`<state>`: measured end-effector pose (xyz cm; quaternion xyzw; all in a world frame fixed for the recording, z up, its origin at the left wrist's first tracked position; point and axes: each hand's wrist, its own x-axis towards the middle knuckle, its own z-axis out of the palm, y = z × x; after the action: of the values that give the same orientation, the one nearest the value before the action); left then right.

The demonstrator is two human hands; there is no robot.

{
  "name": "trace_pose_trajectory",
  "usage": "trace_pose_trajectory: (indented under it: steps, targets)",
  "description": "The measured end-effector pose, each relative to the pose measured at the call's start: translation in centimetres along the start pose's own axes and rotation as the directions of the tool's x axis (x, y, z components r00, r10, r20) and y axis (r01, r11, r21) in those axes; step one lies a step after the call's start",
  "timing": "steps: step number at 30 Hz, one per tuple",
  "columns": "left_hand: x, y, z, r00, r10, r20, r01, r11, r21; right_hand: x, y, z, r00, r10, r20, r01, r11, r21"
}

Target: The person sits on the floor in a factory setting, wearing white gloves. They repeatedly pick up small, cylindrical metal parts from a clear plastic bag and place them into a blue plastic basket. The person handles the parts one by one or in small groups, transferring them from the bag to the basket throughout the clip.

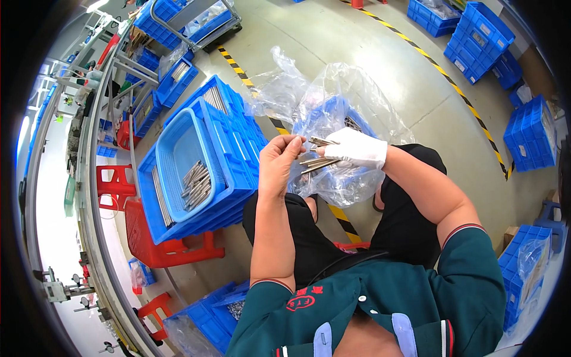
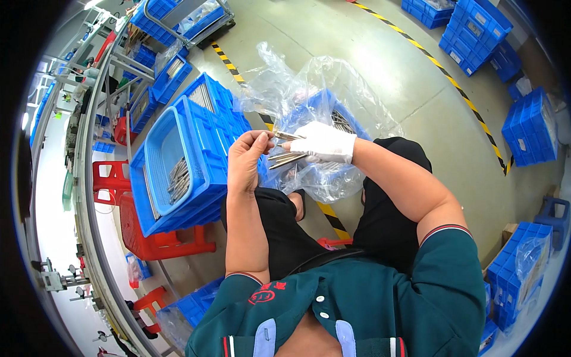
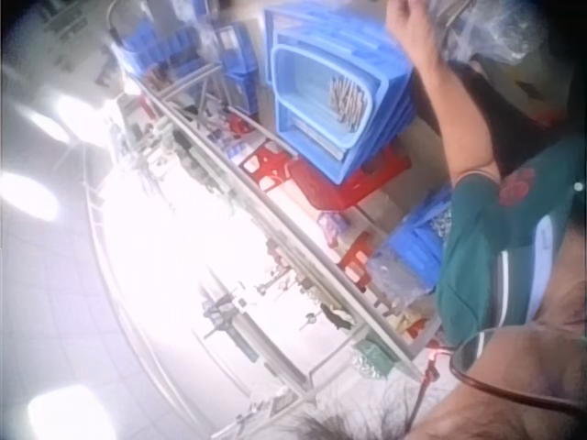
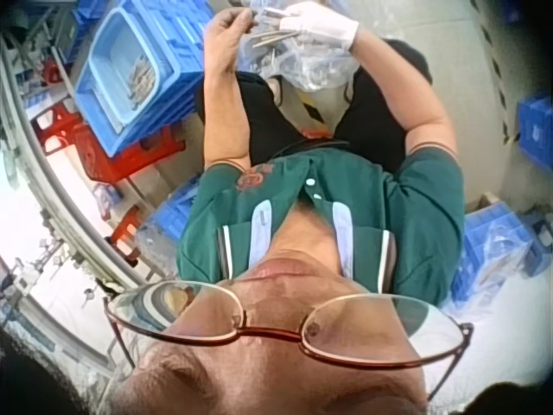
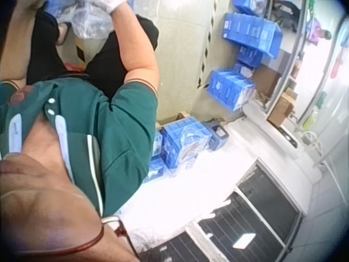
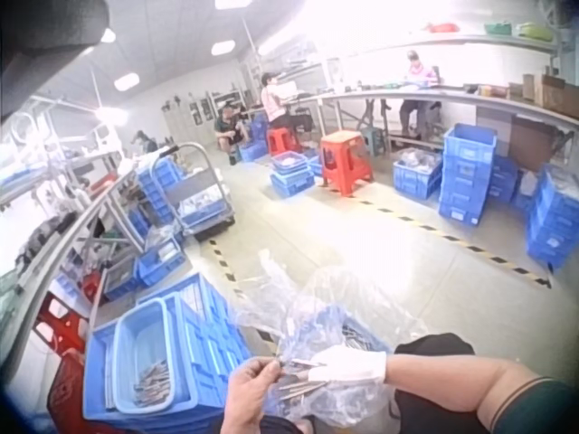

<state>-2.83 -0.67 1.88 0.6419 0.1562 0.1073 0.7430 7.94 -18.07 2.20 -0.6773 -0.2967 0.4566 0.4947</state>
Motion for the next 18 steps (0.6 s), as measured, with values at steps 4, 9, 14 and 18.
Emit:
trace_pose_trajectory:
  steps: [4, 9, 14, 18]
  targets:
    - [0.27, -0.57, 0.0, 0.998, -0.024, 0.059, 0.031, 0.994, -0.109, 0.0, 0.17, 0.15, 0.999, 0.006, 0.041, -0.007, 1.0, 0.029]
    - [0.24, -0.71, -0.11, 0.994, -0.06, 0.092, 0.071, 0.99, -0.125, -0.02, 0.31, 0.1, 0.999, -0.039, 0.032, 0.041, 0.997, -0.062]
    - [0.29, -0.72, -0.42, 0.983, -0.108, 0.15, 0.131, 0.98, -0.148, -0.45, -0.12, 0.14, 0.999, -0.024, 0.035, 0.026, 0.998, -0.064]
    - [0.2, -0.57, -0.46, 0.98, -0.129, 0.148, 0.15, 0.979, -0.135, -0.4, -0.08, 0.25, 0.999, -0.039, 0.017, 0.04, 0.996, -0.077]
